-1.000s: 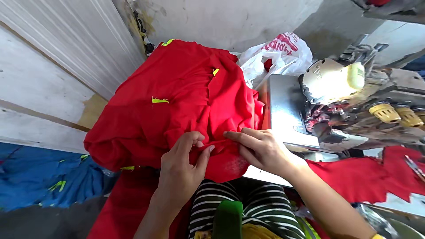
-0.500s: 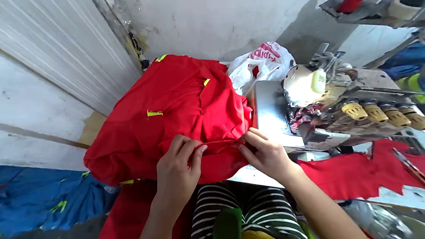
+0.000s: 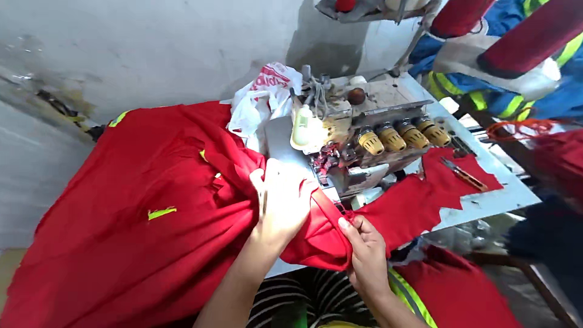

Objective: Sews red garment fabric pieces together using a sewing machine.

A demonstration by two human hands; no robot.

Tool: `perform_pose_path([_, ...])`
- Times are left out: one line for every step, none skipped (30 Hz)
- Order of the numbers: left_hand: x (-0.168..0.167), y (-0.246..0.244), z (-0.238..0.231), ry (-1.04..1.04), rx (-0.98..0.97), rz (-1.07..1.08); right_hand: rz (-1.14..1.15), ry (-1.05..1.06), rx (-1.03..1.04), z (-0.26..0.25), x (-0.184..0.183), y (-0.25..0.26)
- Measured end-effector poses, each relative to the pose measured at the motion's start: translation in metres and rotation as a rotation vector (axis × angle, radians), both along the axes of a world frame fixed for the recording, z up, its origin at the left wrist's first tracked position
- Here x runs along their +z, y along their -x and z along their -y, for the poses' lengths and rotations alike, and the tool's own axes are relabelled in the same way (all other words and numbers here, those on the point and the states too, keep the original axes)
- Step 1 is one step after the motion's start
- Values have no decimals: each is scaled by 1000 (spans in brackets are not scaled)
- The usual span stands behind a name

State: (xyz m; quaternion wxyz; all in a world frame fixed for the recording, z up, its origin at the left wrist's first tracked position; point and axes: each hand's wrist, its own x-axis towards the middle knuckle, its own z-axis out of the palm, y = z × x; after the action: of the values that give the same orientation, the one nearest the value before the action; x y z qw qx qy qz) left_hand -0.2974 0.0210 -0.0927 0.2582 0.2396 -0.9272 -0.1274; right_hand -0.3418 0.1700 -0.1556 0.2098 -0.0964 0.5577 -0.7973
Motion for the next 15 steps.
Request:
perform_pose_path([2,3,2,10,18,12,-10,7,0,3,1,4])
perform_pose_path([4,7,6,19,38,32,-30,12,-8,9,3,9])
perform_pose_path([6,12,10,32,59,55,-54,18,-24,16,4,13])
perform_pose_path([7,17,15,47,76,65,-79,23,-43,23,4,17])
perform_pose_path([7,22,20,56,92,55,-103,22,-56,28,3,20])
perform_pose_path([5,25,24,38,113,45,-115,26,-68,31,2,22])
perform_pose_path([5,27,27,4,128,50,-127,30,-75,33,1,23])
perform_pose_path([6,29,28,-24,141,54,-142,34,-75,34,0,24])
perform_pose_path([8,30,27,-57,151,63,-157,40,-72,33,-1,24])
perform_pose_path([9,31,26,-70,163,62,-167,49,-66,31,-2,24])
perform_pose_path([7,31,26,-84,175,48,-170,56,-56,30,-3,24])
perform_pose_path([7,31,27,-120,198,39,-170,60,-43,29,-3,24])
perform_pose_path([8,31,27,-161,224,45,-168,63,-34,28,-3,25])
perform_pose_path([9,31,28,-181,235,49,-167,66,-32,27,-3,25])
perform_pose_path([10,32,29,-183,230,50,-165,68,-28,27,-3,25])
